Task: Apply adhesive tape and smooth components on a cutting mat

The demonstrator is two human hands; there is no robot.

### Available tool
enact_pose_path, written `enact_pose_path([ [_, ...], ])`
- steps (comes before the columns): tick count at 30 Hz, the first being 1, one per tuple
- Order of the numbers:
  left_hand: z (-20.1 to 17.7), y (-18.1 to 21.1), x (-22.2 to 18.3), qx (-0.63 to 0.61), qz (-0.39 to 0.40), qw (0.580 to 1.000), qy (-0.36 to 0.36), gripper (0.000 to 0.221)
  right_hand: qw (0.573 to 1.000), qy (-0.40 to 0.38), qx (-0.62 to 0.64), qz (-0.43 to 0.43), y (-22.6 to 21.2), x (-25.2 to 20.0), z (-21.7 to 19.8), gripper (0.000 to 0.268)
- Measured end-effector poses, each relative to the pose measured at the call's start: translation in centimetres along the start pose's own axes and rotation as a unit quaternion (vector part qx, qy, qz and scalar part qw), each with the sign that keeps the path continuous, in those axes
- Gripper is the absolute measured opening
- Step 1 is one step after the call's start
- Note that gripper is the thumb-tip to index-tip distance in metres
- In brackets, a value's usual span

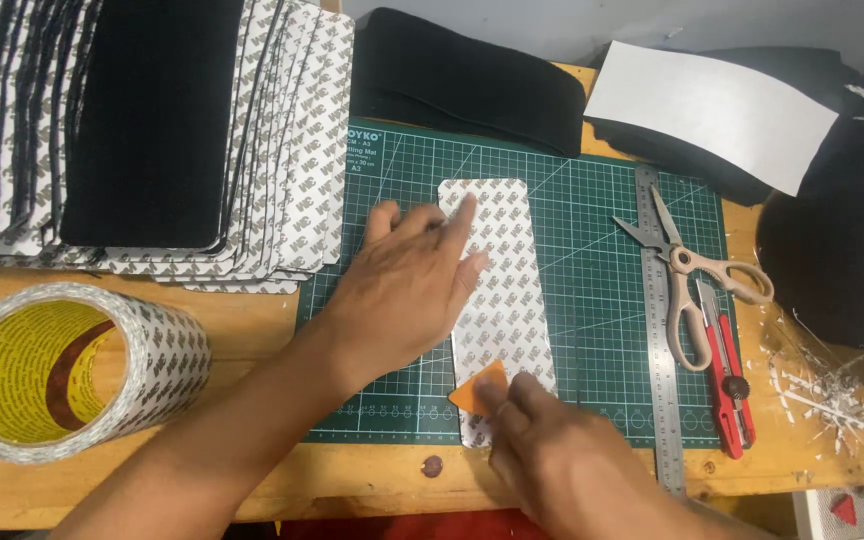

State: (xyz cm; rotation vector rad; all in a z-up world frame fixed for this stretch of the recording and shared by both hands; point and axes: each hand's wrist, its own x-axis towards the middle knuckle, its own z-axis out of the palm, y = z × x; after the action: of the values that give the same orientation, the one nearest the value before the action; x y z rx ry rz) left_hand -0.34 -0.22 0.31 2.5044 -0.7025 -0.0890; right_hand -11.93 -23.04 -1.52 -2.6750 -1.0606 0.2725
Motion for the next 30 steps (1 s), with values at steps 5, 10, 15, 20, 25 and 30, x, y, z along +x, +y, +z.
enact_pose_path([
  [5,0.9,2.2,-1.0,0.059,0.094,0.990,0.090,0.016,0.988,0.026,0.073,0.137,-0.8,3.3,-5.8,0.039],
  [10,2.8,5.9,-5.4,-0.014,0.329,0.943,0.046,0.022,0.989,0.064,-0.026,0.132,1.4,3.7,-4.9,0.034],
  [15,4.8,6.0,-6.0,-0.058,0.227,0.954,-0.186,0.011,0.993,0.064,-0.049,0.082,1.4,4.8,-3.2,0.034],
  [20,3.8,5.9,-5.8,-0.057,0.201,0.956,-0.208,0.020,0.995,0.044,0.009,0.084,1.5,8.0,-4.3,0.035],
  [25,3.2,5.9,-5.4,-0.060,0.201,0.949,-0.235,0.024,0.995,0.050,-0.005,0.087,2.0,12.0,-5.3,0.019],
  [30,3.2,5.9,-5.1,-0.073,0.189,0.939,-0.279,0.027,0.994,0.059,-0.007,0.087,3.1,15.8,-5.7,0.025],
])
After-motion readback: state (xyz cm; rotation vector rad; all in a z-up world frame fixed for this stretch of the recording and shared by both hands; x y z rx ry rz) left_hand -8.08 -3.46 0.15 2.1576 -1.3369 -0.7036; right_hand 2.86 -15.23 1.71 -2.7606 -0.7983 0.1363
